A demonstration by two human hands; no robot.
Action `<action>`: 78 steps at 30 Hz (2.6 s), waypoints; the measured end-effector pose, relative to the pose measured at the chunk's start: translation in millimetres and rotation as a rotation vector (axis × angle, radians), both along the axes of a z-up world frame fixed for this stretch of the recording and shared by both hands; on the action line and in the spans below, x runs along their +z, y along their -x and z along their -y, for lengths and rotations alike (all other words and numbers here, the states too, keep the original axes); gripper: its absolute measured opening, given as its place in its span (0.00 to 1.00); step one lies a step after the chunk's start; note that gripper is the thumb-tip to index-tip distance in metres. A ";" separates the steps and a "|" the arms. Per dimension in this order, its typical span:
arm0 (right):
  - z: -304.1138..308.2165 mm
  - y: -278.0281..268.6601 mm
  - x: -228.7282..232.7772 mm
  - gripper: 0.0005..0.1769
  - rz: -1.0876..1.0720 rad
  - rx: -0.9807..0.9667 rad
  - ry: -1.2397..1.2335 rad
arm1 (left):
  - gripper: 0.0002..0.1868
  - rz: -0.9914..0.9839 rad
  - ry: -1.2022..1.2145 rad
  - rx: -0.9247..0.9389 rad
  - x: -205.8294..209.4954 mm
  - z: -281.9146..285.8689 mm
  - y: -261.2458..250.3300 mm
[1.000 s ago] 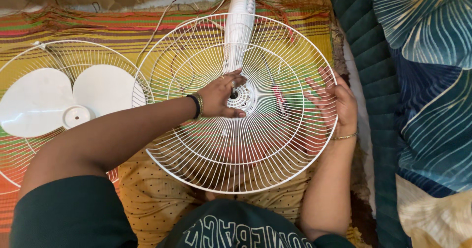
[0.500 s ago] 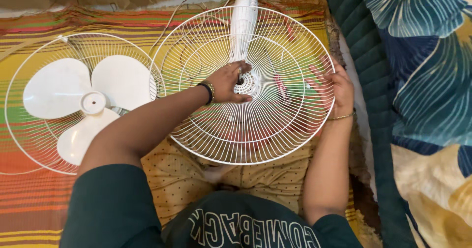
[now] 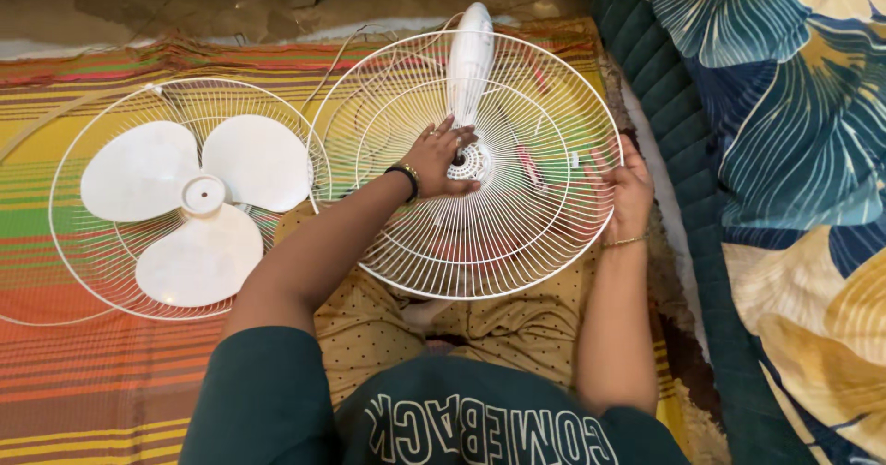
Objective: The person assembles a white pedestal fan by attaching the motor housing to the stand, securing the fan blades, and fastening the front and rear wire cages using a screwdriver. The person works on a colorful mat on the floor.
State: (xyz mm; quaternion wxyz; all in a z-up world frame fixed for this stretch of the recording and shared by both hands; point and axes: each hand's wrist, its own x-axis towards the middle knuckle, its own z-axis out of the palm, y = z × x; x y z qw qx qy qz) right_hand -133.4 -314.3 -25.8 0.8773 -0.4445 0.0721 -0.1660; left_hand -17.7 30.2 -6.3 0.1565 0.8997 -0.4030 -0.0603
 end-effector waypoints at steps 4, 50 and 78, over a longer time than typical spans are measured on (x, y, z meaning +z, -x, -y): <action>-5.4 18.8 -12.3 0.36 0.002 -0.084 0.035 | 0.54 -0.011 -0.032 -0.012 -2.7 0.6 -3.0; -116.8 -105.8 -1.5 0.77 -0.170 0.689 1.781 | 0.38 -0.664 1.572 0.716 -57.2 -156.5 -5.6; -171.2 -53.3 -1.3 0.68 -0.391 0.284 1.853 | 0.44 -0.767 1.977 0.589 -42.6 -151.3 3.8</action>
